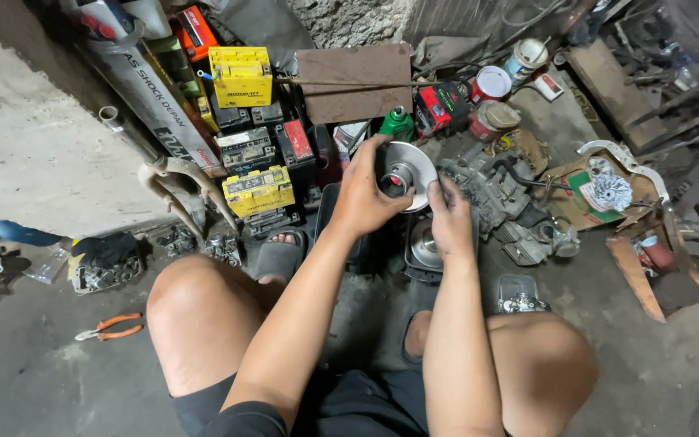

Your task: Cleaning a motorcycle engine component using a rag to remove dirt and grime.

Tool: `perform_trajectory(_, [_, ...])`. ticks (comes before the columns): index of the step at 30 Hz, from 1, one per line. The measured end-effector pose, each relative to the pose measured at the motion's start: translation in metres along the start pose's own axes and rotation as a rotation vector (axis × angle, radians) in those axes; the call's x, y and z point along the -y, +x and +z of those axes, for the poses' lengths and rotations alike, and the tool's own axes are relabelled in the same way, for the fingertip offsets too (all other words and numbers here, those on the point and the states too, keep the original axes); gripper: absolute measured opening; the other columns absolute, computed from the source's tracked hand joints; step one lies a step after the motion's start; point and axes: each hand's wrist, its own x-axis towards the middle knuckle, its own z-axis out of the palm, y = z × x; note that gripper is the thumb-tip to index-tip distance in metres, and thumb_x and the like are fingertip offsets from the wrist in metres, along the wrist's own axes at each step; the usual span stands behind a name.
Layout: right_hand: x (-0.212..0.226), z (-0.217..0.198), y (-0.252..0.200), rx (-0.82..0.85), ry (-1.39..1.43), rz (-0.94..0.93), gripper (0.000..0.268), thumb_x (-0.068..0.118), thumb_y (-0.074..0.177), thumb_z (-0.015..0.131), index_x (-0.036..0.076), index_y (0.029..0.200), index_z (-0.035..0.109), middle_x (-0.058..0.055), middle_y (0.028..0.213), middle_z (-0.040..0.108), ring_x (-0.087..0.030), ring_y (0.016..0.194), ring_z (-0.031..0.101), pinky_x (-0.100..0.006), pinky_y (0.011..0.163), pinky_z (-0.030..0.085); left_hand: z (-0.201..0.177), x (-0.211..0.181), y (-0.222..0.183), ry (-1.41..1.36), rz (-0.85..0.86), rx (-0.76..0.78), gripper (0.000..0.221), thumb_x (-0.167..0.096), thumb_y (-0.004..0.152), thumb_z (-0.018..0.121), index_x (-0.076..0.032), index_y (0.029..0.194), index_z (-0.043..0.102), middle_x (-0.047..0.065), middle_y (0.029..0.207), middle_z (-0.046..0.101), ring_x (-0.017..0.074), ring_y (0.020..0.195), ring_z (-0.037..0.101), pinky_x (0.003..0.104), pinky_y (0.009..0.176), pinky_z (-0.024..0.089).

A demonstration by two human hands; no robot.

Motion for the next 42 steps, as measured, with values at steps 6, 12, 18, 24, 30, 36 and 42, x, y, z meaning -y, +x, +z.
perform_trajectory(6, [0.055,-0.008,-0.007,0.006,-0.253,-0.412,0.015,0.022,0.101,0.073,0.010,0.092,0.077,-0.009,0.097,0.073,-0.036,0.100,0.071,-0.043,0.089,0.054,-0.018,-0.017,0.001,0.073,0.077,0.012,0.090,-0.015,0.061,0.088,-0.015,0.142,0.049,0.012,0.137,0.059,0.0389,0.137,0.053,0.051,0.118,0.041])
perform_trajectory(12, [0.084,-0.004,-0.017,-0.046,-0.275,-0.502,0.029,0.023,0.107,0.064,0.013,0.083,0.076,-0.006,0.087,0.073,-0.038,0.091,0.071,-0.043,0.080,0.055,-0.028,-0.028,-0.004,0.109,0.177,-0.048,0.091,-0.012,0.063,0.092,-0.010,0.144,0.049,0.017,0.141,0.056,0.0412,0.141,0.048,0.053,0.121,0.038])
perform_trajectory(18, [0.019,-0.001,-0.012,-0.203,-0.103,-0.194,0.030,0.031,0.106,0.065,0.007,0.091,0.074,-0.011,0.085,0.070,-0.023,0.089,0.067,-0.042,0.088,0.051,-0.030,-0.013,-0.002,-0.314,0.141,-0.090,0.081,-0.028,0.094,0.079,-0.015,0.161,0.035,0.021,0.158,0.039,0.0443,0.151,0.032,0.058,0.125,0.029])
perform_trajectory(24, [0.045,0.019,-0.019,-0.255,0.729,0.078,0.014,0.017,0.102,0.063,0.014,0.097,0.076,0.002,0.089,0.070,-0.010,0.092,0.066,-0.026,0.092,0.052,-0.024,0.048,0.011,-0.914,-0.731,-0.492,0.024,-0.024,0.095,0.070,-0.011,0.115,0.075,0.003,0.097,0.066,0.0126,0.086,0.065,0.023,0.073,0.061])
perform_trajectory(30, [0.056,0.021,-0.022,-0.090,0.960,0.202,0.018,0.023,0.104,0.059,0.014,0.105,0.074,-0.007,0.094,0.076,-0.024,0.086,0.074,-0.041,0.082,0.056,-0.017,0.100,-0.005,-0.963,-0.921,-0.477,0.050,-0.050,0.091,0.075,-0.007,0.116,0.074,0.008,0.111,0.076,0.0241,0.101,0.068,0.048,0.094,0.053])
perform_trajectory(36, [0.029,0.016,-0.009,0.179,1.101,0.340,0.032,0.044,0.102,0.053,0.017,0.092,0.066,0.001,0.083,0.064,-0.021,0.078,0.061,-0.037,0.067,0.040,-0.018,0.074,-0.009,-0.907,-0.794,-0.382,0.073,-0.013,0.090,0.078,-0.027,0.152,0.042,0.008,0.121,0.075,0.0238,0.104,0.069,0.047,0.088,0.055])
perform_trajectory(42, [0.032,0.020,-0.008,0.279,1.098,0.411,0.026,0.038,0.101,0.047,0.017,0.092,0.059,0.005,0.082,0.052,-0.018,0.078,0.056,-0.034,0.060,0.040,0.008,0.121,0.007,-0.822,-0.728,-0.484,0.030,-0.036,0.095,0.072,-0.008,0.095,0.079,0.019,0.086,0.077,0.0235,0.067,0.077,0.035,0.064,0.064])
